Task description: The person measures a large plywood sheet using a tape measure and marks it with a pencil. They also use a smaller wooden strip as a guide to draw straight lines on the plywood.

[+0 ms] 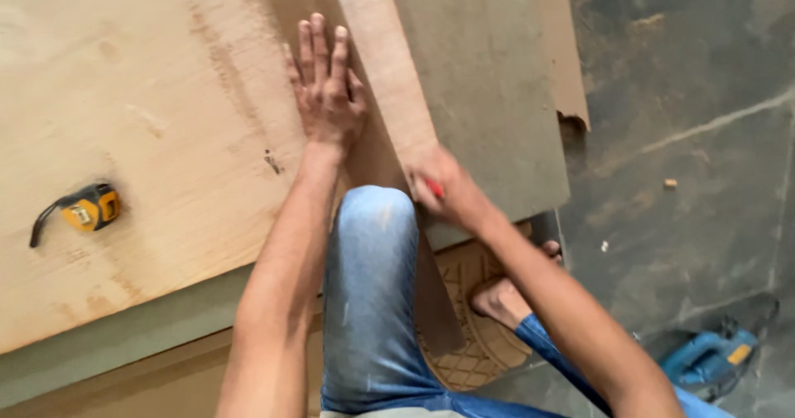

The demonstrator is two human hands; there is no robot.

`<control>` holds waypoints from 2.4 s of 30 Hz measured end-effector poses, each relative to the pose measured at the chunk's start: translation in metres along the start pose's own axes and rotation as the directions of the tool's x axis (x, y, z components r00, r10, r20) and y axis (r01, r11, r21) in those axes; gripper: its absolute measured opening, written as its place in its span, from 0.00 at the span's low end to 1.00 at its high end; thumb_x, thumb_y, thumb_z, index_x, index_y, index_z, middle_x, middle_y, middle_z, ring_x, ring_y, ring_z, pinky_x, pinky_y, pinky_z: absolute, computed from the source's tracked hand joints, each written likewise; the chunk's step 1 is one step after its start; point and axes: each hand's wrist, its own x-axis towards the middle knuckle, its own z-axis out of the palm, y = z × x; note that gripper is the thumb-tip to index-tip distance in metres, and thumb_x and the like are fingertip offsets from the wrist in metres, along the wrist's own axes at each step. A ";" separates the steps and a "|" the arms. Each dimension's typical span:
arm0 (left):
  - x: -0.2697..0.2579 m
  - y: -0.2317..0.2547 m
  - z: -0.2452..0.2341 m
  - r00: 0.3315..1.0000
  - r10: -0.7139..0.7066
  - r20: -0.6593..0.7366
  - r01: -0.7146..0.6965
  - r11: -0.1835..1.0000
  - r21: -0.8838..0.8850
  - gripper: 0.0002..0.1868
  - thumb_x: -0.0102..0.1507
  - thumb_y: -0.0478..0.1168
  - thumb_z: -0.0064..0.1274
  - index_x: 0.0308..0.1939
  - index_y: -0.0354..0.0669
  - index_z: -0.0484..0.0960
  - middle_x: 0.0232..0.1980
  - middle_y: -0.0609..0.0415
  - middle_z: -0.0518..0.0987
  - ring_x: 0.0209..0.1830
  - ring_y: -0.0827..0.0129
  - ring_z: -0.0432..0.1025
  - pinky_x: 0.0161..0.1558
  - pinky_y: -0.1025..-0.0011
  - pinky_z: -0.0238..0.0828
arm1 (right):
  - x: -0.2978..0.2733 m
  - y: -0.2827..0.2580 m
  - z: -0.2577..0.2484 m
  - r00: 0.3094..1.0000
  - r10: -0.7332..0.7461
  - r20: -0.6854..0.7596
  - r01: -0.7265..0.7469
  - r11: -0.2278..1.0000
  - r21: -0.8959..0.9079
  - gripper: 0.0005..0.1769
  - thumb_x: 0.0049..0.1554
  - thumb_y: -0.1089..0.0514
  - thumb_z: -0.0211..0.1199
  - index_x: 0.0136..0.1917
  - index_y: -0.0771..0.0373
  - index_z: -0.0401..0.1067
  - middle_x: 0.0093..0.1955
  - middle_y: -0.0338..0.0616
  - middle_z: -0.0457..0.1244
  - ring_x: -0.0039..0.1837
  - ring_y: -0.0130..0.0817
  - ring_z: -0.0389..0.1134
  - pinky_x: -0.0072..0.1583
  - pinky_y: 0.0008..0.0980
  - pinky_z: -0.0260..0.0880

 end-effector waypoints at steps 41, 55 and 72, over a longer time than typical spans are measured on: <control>-0.103 0.096 0.063 0.703 -0.597 0.388 0.532 0.079 -0.843 0.19 0.64 0.47 0.59 0.42 0.28 0.80 0.35 0.49 0.81 0.30 0.66 0.74 0.30 0.65 0.73 | -0.106 -0.042 0.030 0.828 0.301 -0.473 -0.444 0.868 -0.224 0.67 0.34 0.43 0.81 0.79 0.59 0.51 0.67 0.62 0.60 0.64 0.61 0.66 0.62 0.51 0.70; 0.036 0.284 -0.103 0.822 -0.535 0.193 0.324 0.161 -0.932 0.17 0.66 0.45 0.57 0.43 0.30 0.83 0.34 0.50 0.82 0.31 0.72 0.71 0.34 0.67 0.71 | -0.071 -0.124 -0.156 0.808 0.019 -0.589 -0.255 0.912 -0.320 0.64 0.42 0.38 0.82 0.80 0.66 0.53 0.73 0.63 0.58 0.73 0.59 0.62 0.70 0.50 0.66; -0.168 0.446 -0.329 0.314 -0.724 0.614 0.643 -0.313 -0.698 0.18 0.63 0.43 0.58 0.45 0.27 0.85 0.37 0.46 0.82 0.28 0.67 0.69 0.29 0.65 0.64 | -0.227 -0.429 -0.371 0.863 0.499 -0.076 -0.498 0.818 -0.287 0.34 0.47 0.37 0.74 0.55 0.64 0.78 0.46 0.56 0.72 0.49 0.50 0.76 0.52 0.41 0.75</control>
